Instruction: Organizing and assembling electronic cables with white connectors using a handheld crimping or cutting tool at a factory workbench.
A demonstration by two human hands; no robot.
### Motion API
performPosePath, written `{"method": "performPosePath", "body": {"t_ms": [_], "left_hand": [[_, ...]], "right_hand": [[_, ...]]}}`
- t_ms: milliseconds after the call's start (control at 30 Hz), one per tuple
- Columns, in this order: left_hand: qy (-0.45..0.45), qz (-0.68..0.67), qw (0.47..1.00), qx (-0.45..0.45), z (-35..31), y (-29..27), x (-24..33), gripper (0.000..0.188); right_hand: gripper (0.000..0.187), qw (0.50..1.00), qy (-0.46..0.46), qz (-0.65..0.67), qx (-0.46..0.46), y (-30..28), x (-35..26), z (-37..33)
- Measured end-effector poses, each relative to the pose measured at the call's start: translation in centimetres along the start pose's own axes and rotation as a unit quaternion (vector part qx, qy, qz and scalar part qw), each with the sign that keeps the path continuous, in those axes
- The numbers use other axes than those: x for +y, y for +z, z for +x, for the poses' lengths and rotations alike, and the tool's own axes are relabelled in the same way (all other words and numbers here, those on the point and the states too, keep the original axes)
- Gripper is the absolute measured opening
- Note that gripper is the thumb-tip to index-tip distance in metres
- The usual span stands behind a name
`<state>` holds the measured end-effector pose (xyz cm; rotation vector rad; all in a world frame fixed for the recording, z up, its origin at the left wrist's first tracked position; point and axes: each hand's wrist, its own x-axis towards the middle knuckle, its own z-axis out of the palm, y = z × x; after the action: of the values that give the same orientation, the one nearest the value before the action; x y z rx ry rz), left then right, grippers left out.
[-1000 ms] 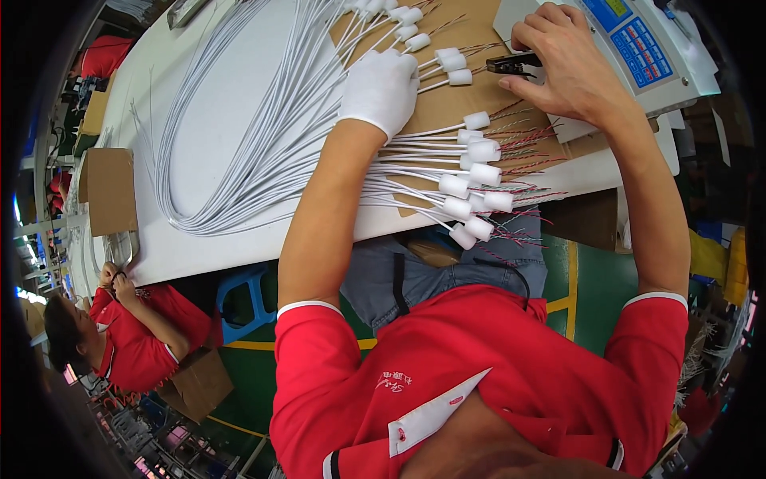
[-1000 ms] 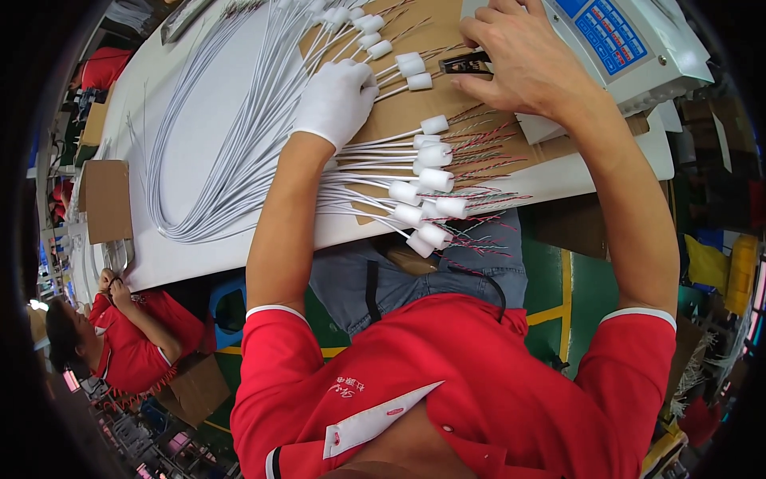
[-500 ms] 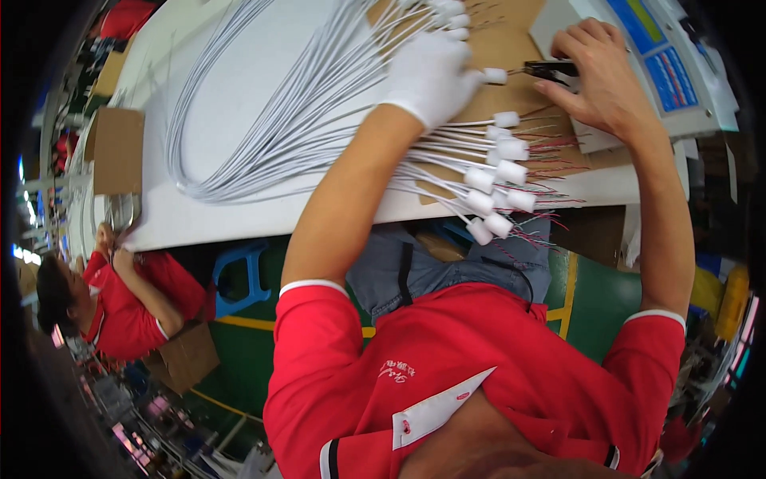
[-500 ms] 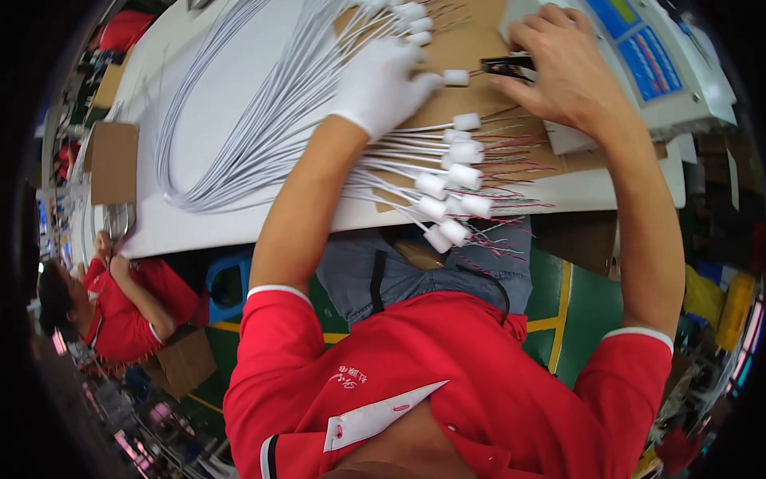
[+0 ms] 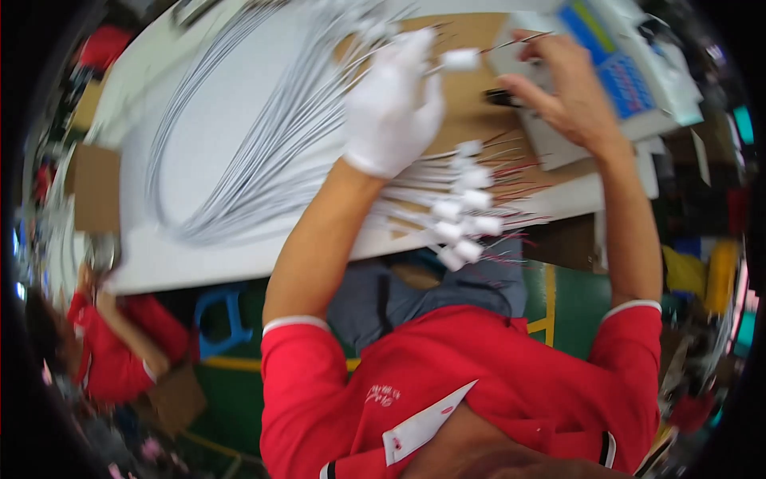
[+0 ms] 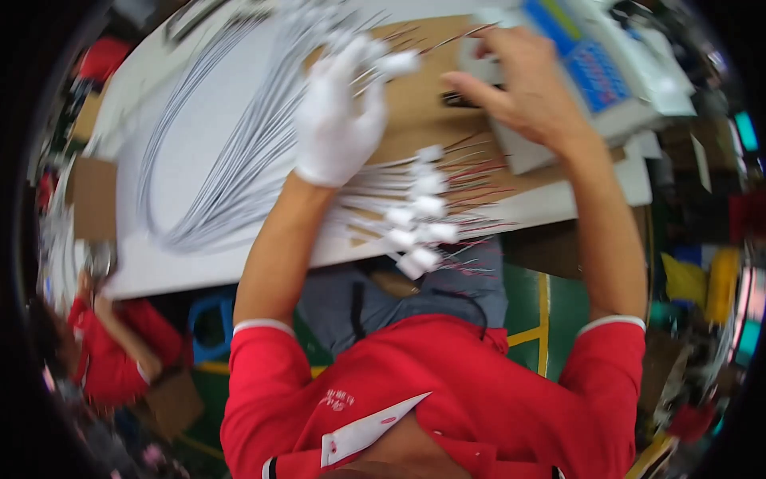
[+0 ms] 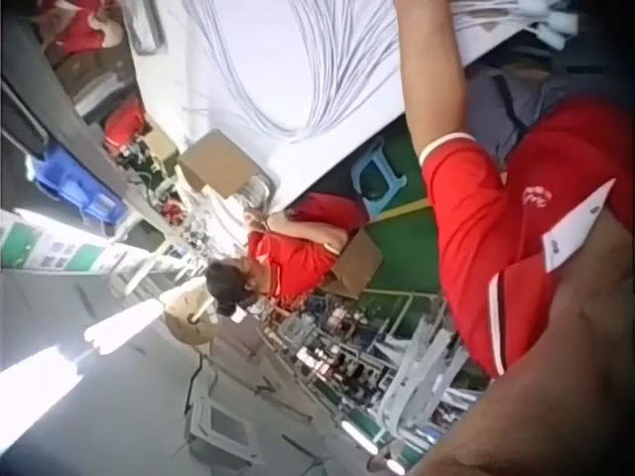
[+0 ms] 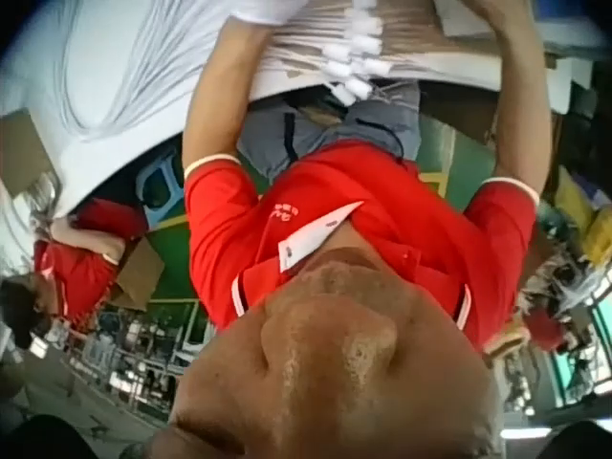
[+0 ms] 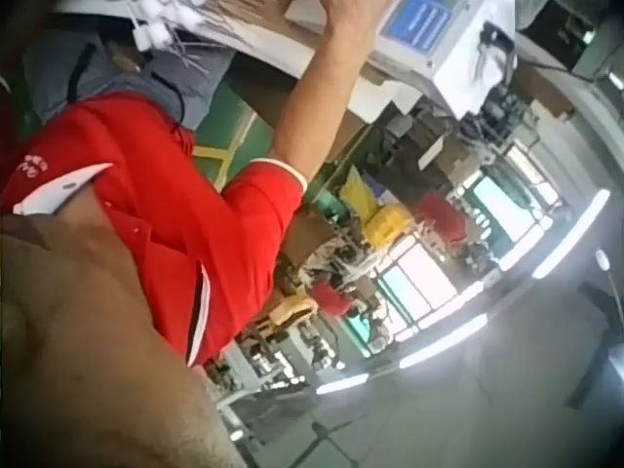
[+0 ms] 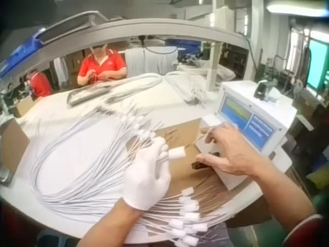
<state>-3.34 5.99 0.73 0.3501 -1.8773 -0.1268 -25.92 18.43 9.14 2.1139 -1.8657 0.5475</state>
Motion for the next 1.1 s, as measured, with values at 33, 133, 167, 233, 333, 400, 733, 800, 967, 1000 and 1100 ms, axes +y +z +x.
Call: {"method": "performPosePath", "body": {"t_ms": [33,133,167,233,333,400,733,800,967,1000,1100], "left_hand": [[-0.003,0.000,1.000,-0.014,-0.2,-0.3,0.3,0.061],[0.009,-0.031,0.999,-0.036,-0.1,-1.0,1.3,0.068],[0.011,-0.036,0.998,-0.051,-0.1,-1.2,1.6,0.071],[0.026,-0.066,0.996,-0.051,0.4,-1.2,2.4,0.071],[0.043,-0.104,0.992,-0.059,0.6,-1.3,2.8,0.070],[0.059,-0.079,0.993,-0.073,0.3,-1.1,2.5,0.067],[0.040,-0.049,0.994,-0.089,-0.1,-0.8,2.1,0.058],[0.038,-0.054,0.994,-0.084,-0.1,-0.8,2.2,0.057],[0.034,-0.055,0.994,-0.089,-0.1,-0.9,2.3,0.054],[0.034,-0.055,0.994,-0.088,-0.1,-0.9,2.3,0.054],[0.042,-0.065,0.993,-0.084,0.0,-0.9,2.4,0.052]], "right_hand": [[0.041,0.996,0.046,0.077,0.001,-0.6,-0.9,0.0],[0.032,0.940,0.155,0.303,0.016,-1.3,-2.6,-0.6],[0.026,0.862,0.195,0.468,0.020,-1.3,-3.0,-0.8],[0.024,0.848,0.210,0.486,0.034,-1.3,-3.9,-1.4],[0.019,0.808,0.229,0.541,0.046,-1.0,-5.2,-2.2],[0.020,0.802,0.248,0.541,0.044,-0.9,-5.9,-2.6],[0.031,0.761,0.265,0.565,0.179,0.1,-6.0,-3.5],[0.033,0.759,0.269,0.564,0.183,0.1,-6.1,-3.4],[0.035,0.755,0.276,0.565,0.187,0.4,-6.0,-3.1],[0.035,0.755,0.276,0.564,0.187,0.4,-6.0,-3.1],[0.036,0.741,0.288,0.575,0.195,0.8,-5.9,-2.9]]}}
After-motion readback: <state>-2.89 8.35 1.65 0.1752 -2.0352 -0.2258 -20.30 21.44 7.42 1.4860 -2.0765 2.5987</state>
